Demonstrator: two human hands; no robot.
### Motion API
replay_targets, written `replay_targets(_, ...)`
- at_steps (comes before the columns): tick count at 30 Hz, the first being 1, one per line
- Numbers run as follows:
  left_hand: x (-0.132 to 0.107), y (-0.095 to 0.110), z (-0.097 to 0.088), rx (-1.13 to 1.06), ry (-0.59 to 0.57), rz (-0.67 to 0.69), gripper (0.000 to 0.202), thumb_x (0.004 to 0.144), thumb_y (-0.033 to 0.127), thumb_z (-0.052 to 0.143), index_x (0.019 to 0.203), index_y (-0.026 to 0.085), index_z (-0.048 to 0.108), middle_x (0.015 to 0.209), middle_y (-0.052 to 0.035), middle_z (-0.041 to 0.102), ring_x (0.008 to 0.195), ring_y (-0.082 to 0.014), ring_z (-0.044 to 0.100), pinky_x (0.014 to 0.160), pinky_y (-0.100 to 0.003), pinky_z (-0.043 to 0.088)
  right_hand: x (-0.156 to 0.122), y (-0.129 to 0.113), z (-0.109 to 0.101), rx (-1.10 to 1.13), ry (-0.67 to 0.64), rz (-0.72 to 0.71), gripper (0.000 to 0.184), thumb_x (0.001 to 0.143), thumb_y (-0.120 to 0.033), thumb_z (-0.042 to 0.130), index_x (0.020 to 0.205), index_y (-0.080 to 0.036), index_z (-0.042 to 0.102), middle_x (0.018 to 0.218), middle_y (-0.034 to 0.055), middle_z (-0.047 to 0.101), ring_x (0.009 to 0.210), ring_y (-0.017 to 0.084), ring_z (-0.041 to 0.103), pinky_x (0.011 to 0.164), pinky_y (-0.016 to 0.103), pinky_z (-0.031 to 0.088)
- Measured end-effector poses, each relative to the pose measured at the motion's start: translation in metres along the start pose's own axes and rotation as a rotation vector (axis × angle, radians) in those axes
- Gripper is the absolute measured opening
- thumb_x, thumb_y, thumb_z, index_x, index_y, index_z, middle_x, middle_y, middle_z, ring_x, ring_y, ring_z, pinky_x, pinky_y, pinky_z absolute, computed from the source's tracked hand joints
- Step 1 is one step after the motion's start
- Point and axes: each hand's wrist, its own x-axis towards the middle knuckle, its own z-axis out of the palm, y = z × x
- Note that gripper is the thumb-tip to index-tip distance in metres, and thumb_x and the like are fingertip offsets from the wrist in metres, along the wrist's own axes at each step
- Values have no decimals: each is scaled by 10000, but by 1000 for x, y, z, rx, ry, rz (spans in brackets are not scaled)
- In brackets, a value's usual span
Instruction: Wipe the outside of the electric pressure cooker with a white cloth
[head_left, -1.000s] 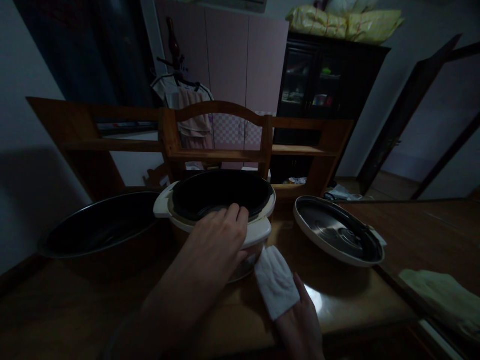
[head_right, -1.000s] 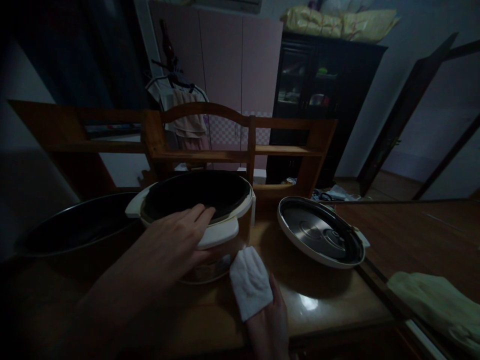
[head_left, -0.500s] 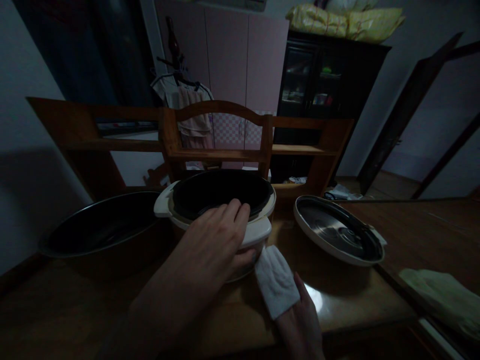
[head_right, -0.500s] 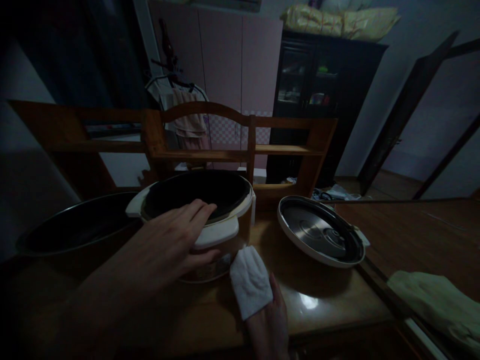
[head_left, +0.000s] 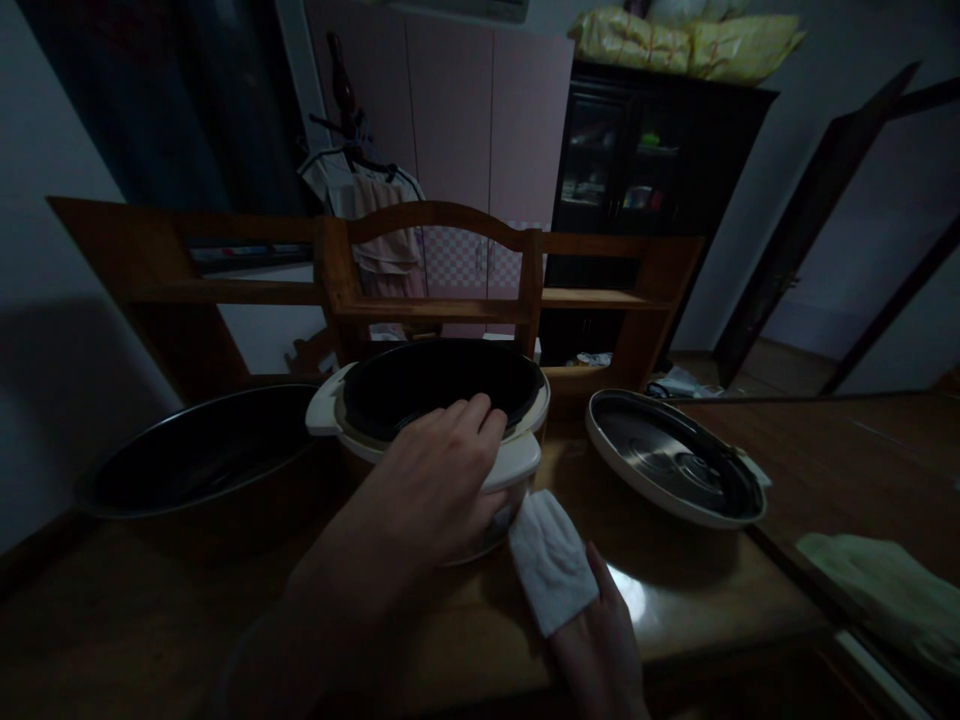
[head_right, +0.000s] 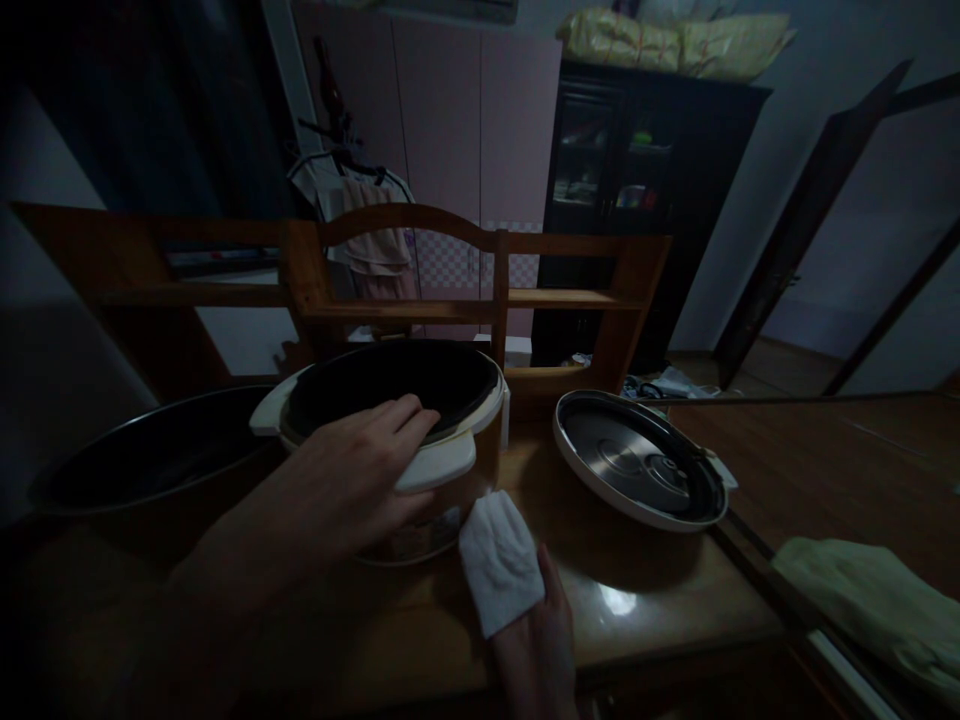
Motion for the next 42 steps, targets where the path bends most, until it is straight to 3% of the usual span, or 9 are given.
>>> replay_targets(3, 1, 4, -6, 25, 3, 0, 152, 889, 291, 578, 985, 176, 605, 1030, -98, 641, 920, -273, 636, 793, -413, 525, -1, 0, 0, 1, 11, -8, 366, 912, -477, 596, 1038, -206, 808, 1248, 99, 751, 1377, 251, 560, 1259, 480, 255)
replay_targets(9, 0, 6, -5, 57, 39, 14, 120, 829, 241, 573, 913, 179, 630, 949, -85, 658, 856, -270, 636, 774, -426, 515, 2, -1, -6, -9, -30, 27, 395, 901, -478, 623, 1115, -188, 783, 1259, 110, 745, 1390, 253, 548, 1254, 495, 261)
replay_targets(20, 1, 11, -4, 80, 49, -23, 196, 795, 214, 561, 937, 147, 678, 957, -101, 685, 866, -264, 627, 790, -421, 511, -1, 3, -1, 37, -16, -11, 437, 944, -497, 556, 1179, -190, 761, 1320, 100, 715, 1399, 259, 540, 1254, 515, 264)
replay_targets(26, 2, 9, -5, 87, 53, 2, 163, 797, 235, 575, 886, 149, 681, 976, -114, 692, 871, -270, 630, 791, -427, 521, 1, 0, -9, -7, 10, 41, 410, 906, -499, 593, 1083, -185, 789, 1237, 110, 754, 1381, 270, 557, 1251, 524, 260)
replay_targets(30, 2, 9, -6, 94, 39, -6, 167, 797, 233, 577, 901, 155, 682, 966, -118, 691, 876, -276, 640, 784, -426, 531, -2, 2, -5, -37, 23, -20, 393, 918, -520, 564, 1070, -236, 790, 1303, 91, 725, 1402, 266, 535, 1247, 526, 275)
replay_targets(33, 0, 9, -4, 72, 24, -31, 212, 826, 235, 577, 987, 150, 686, 1004, -120, 694, 905, -280, 653, 787, -421, 542, -3, 4, -1, -48, 19, -24, 414, 914, -537, 551, 1098, -250, 785, 1351, 87, 698, 1420, 280, 514, 1240, 554, 283)
replay_targets(36, -4, 4, 1, 28, 20, -31, 325, 883, 286, 605, 1164, 136, 667, 1187, -142, 684, 1041, -295, 662, 850, -420, 550, -1, 4, -3, -57, 11, -20, 430, 903, -547, 559, 1118, -249, 782, 1348, 87, 699, 1428, 289, 505, 1238, 575, 276)
replay_targets(39, -11, -8, 2, -56, 20, 22, 612, 883, 473, 685, 1395, 162, 556, 1371, -131, 622, 1182, -286, 637, 930, -386, 542, 0, 2, -6, -67, 13, -21, 434, 895, -554, 574, 1129, -251, 778, 1350, 84, 699, 1435, 281, 496, 1248, 568, 247)
replay_targets(42, -19, -23, -5, -146, 74, 53, 865, 821, 675, 680, 1513, 217, 438, 1470, -97, 565, 1240, -261, 622, 962, -338, 533, -1, 1, -5, -51, 37, -13, 409, 912, -504, 580, 1140, -226, 773, 1346, 97, 701, 1439, 250, 492, 1261, 521, 229)
